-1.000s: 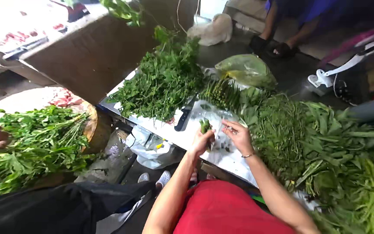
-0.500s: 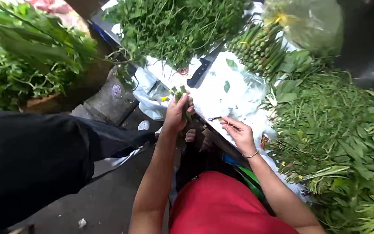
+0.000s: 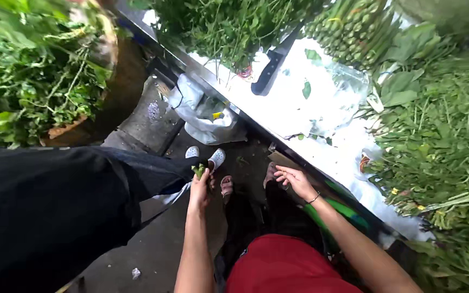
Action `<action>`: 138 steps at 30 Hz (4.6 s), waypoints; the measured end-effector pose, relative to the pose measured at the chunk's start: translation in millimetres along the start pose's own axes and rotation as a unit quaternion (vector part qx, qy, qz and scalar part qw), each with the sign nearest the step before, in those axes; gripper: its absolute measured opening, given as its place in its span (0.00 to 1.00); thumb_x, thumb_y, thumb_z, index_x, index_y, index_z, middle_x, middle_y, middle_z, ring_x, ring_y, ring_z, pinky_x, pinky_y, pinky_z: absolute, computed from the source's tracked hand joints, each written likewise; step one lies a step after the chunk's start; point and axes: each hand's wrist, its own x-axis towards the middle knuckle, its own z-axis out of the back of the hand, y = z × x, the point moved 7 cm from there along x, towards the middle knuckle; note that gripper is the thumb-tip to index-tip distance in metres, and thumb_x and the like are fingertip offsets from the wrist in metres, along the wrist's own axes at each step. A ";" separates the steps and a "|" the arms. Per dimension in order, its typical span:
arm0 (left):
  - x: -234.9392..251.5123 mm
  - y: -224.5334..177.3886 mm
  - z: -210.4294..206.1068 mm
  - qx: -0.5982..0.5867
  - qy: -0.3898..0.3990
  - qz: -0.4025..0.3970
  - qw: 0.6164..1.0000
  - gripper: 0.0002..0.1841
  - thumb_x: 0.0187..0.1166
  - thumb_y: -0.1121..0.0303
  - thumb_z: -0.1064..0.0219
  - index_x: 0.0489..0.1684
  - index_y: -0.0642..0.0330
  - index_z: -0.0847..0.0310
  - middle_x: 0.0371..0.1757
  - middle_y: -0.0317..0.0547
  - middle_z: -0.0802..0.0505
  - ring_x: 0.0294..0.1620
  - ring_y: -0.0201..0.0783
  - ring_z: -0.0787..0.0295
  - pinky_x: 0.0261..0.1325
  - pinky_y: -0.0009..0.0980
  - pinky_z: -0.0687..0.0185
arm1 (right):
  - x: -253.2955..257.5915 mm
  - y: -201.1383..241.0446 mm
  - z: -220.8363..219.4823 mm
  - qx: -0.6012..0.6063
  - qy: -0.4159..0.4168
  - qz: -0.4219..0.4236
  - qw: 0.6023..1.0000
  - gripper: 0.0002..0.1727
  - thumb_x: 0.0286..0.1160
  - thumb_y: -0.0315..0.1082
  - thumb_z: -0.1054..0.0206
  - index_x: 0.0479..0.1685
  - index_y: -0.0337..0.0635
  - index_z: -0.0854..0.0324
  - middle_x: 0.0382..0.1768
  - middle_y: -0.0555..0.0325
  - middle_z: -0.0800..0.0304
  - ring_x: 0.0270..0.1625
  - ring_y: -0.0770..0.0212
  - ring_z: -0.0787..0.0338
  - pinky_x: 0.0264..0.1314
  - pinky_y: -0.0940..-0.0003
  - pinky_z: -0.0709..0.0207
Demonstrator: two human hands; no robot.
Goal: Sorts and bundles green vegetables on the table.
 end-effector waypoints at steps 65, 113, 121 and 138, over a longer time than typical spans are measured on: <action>-45.5 -58.2 -193.2 -0.026 0.449 -0.037 0.892 0.14 0.90 0.70 0.51 0.68 0.62 0.33 0.39 0.45 0.10 0.34 0.37 0.10 0.37 0.31 0.11 | -30.2 39.1 -27.6 0.174 -0.317 0.184 0.914 0.16 0.71 0.24 0.33 0.57 0.28 0.15 0.44 0.54 0.06 0.40 0.70 0.08 0.45 0.71 0.11; -86.9 -216.5 -337.6 -0.149 0.460 -0.097 0.870 0.18 0.95 0.64 0.59 0.73 0.65 0.36 0.53 0.56 0.08 0.50 0.47 0.06 0.50 0.40 0.08 | -13.0 273.2 97.2 -0.221 -0.442 0.381 0.781 0.13 0.73 0.34 0.27 0.50 0.38 0.07 0.45 0.50 0.07 0.44 0.64 0.08 0.50 0.76 0.14; -99.3 -216.3 -350.5 -0.095 0.460 -0.177 0.865 0.16 0.86 0.78 0.47 0.69 0.67 0.37 0.48 0.48 0.09 0.46 0.39 0.08 0.52 0.36 0.10 | -14.3 284.0 122.1 -0.200 -0.389 0.401 0.805 0.11 0.72 0.33 0.27 0.48 0.38 0.06 0.45 0.49 0.08 0.44 0.65 0.09 0.48 0.75 0.14; -117.5 -180.6 -356.2 0.131 0.577 -0.182 0.785 0.18 0.85 0.71 0.46 0.71 0.68 0.34 0.51 0.45 0.07 0.52 0.40 0.07 0.59 0.39 0.10 | 12.6 298.3 167.6 -0.158 -0.019 0.306 0.939 0.21 0.69 0.32 0.26 0.62 0.32 0.14 0.49 0.52 0.10 0.39 0.78 0.20 0.44 0.83 0.25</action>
